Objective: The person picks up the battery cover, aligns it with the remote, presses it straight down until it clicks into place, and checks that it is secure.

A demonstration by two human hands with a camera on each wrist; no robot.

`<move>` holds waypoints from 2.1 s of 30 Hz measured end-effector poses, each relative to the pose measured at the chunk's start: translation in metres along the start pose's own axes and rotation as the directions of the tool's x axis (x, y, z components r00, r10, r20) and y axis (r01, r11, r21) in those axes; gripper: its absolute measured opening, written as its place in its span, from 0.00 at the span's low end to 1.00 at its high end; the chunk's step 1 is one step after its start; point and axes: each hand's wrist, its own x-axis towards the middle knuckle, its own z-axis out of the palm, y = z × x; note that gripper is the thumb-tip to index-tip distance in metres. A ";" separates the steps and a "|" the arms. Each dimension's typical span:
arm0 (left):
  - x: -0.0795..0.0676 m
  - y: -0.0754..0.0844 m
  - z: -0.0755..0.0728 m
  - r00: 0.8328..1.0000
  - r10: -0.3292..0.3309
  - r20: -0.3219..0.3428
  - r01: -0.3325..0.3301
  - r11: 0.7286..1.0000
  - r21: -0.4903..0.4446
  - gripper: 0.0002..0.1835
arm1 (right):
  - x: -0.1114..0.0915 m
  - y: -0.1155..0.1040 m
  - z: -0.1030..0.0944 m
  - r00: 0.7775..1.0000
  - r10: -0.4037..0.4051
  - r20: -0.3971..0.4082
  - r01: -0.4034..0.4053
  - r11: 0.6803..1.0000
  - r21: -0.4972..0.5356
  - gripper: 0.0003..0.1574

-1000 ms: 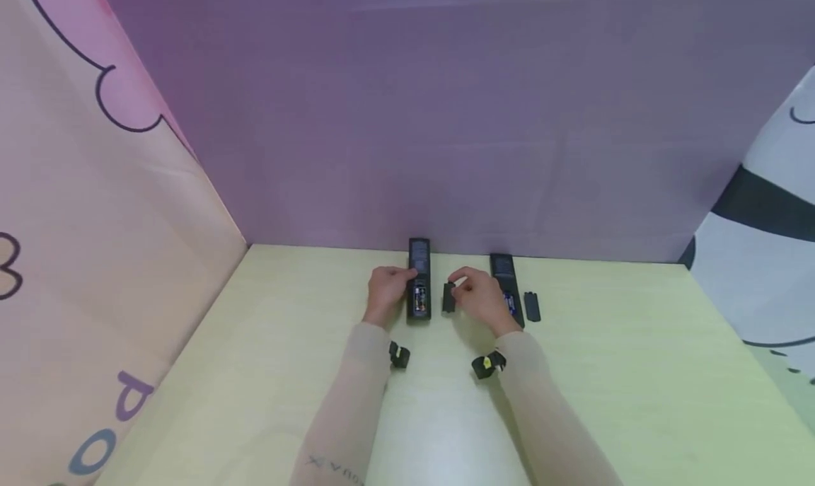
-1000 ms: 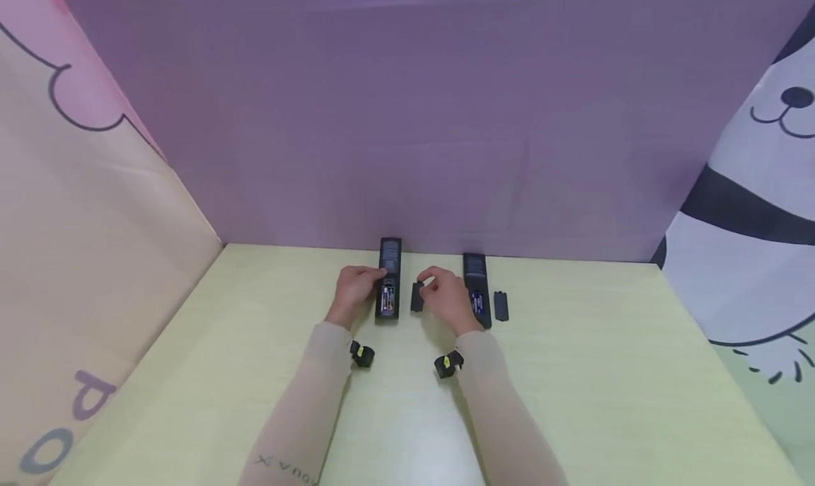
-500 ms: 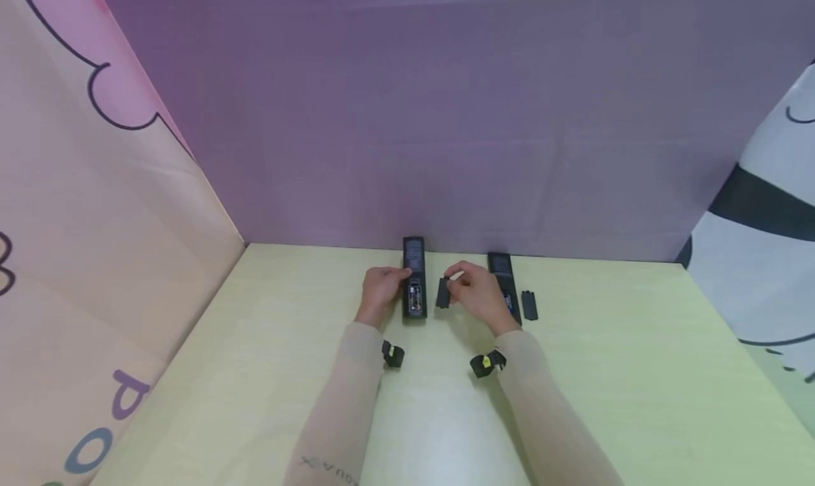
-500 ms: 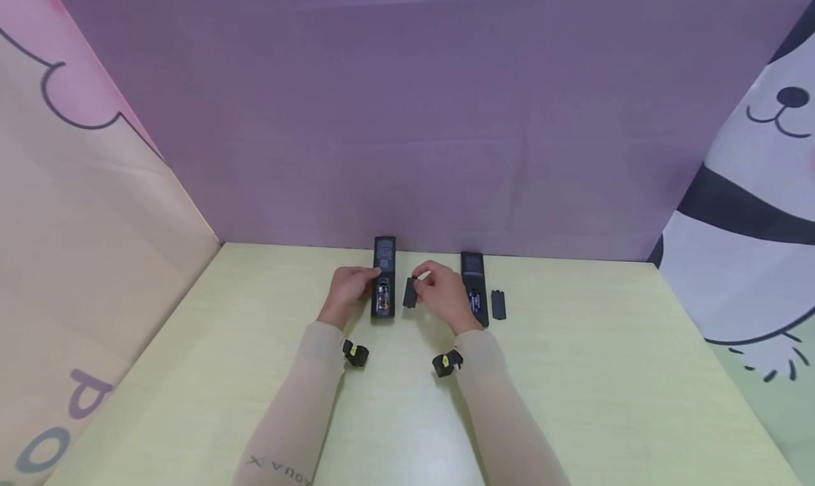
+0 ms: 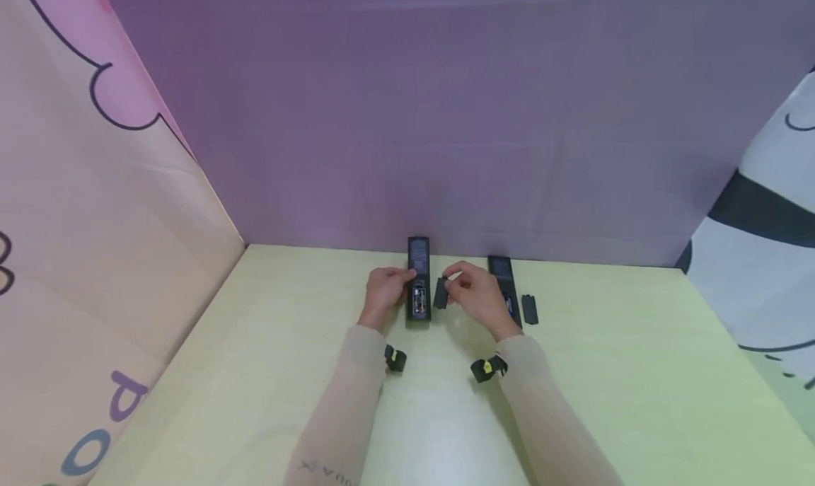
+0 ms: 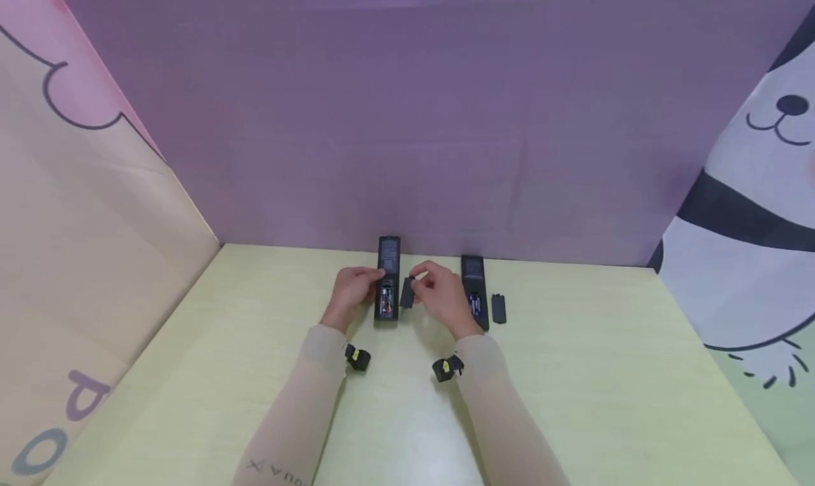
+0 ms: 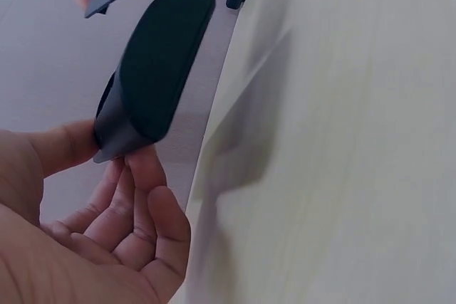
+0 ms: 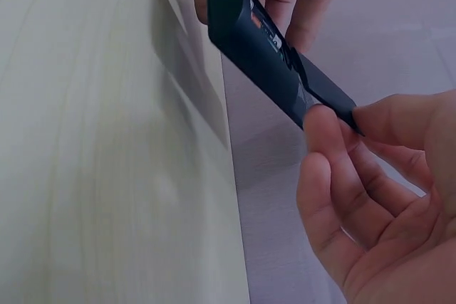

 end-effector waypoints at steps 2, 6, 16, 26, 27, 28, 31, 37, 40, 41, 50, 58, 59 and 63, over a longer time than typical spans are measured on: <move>-0.001 0.000 0.001 1.000 0.013 -0.004 -0.012 1.000 0.015 0.14 | -0.002 0.000 0.000 1.000 -0.013 -0.008 0.013 1.000 0.014 0.14; -0.002 0.000 0.003 0.999 0.032 -0.004 -0.032 0.999 0.022 0.15 | -0.004 -0.002 0.001 0.999 -0.036 -0.038 0.037 0.999 0.029 0.13; -0.005 0.000 0.006 0.999 0.048 0.003 -0.048 0.999 0.009 0.14 | -0.007 -0.008 0.006 0.999 -0.036 -0.037 0.037 0.999 0.028 0.13; -0.005 0.000 0.009 0.998 0.060 0.006 -0.060 0.998 0.001 0.14 | -0.008 -0.011 0.002 0.997 -0.056 -0.058 0.058 0.998 0.026 0.14; -0.005 0.000 0.009 0.998 0.059 0.003 -0.059 0.998 -0.001 0.14 | -0.008 -0.011 0.002 0.997 -0.057 -0.057 0.059 0.998 0.029 0.14; -0.006 0.000 0.009 0.998 0.061 -0.001 -0.061 0.998 -0.002 0.14 | -0.007 -0.011 0.002 0.997 -0.057 -0.055 0.059 0.998 0.033 0.14; -0.006 0.001 0.008 0.998 0.061 -0.009 -0.061 0.998 0.003 0.14 | -0.006 -0.012 0.003 0.997 -0.060 -0.046 0.061 0.998 0.031 0.13; -0.008 0.002 0.008 0.998 0.057 -0.013 -0.057 0.998 0.011 0.13 | -0.004 -0.014 0.005 0.998 -0.058 -0.036 0.059 0.997 0.038 0.12; -0.009 0.002 0.010 0.998 0.062 -0.020 -0.062 0.998 0.012 0.13 | -0.004 -0.014 0.005 0.998 -0.054 -0.028 0.055 0.998 0.044 0.12; -0.009 0.002 0.011 0.998 0.062 -0.020 -0.062 0.998 0.012 0.13 | -0.005 -0.014 0.004 0.998 -0.050 -0.023 0.051 0.998 0.046 0.12; -0.006 0.000 0.021 0.998 0.068 0.013 -0.068 0.997 0.024 0.13 | -0.009 -0.009 0.000 0.999 -0.034 -0.026 0.035 0.998 0.046 0.13; -0.008 0.002 0.020 0.998 0.053 0.021 -0.053 0.999 0.007 0.13 | -0.008 -0.009 0.001 0.999 -0.041 -0.009 0.041 0.998 0.037 0.12; -0.008 0.002 0.021 0.998 0.052 0.023 -0.052 0.999 0.004 0.13 | -0.009 -0.010 0.001 0.999 -0.040 -0.005 0.041 0.999 0.036 0.12; -0.009 0.002 0.022 0.998 0.053 0.029 -0.053 0.999 -0.013 0.13 | -0.009 -0.011 0.001 0.999 -0.044 0.007 0.044 0.998 0.034 0.12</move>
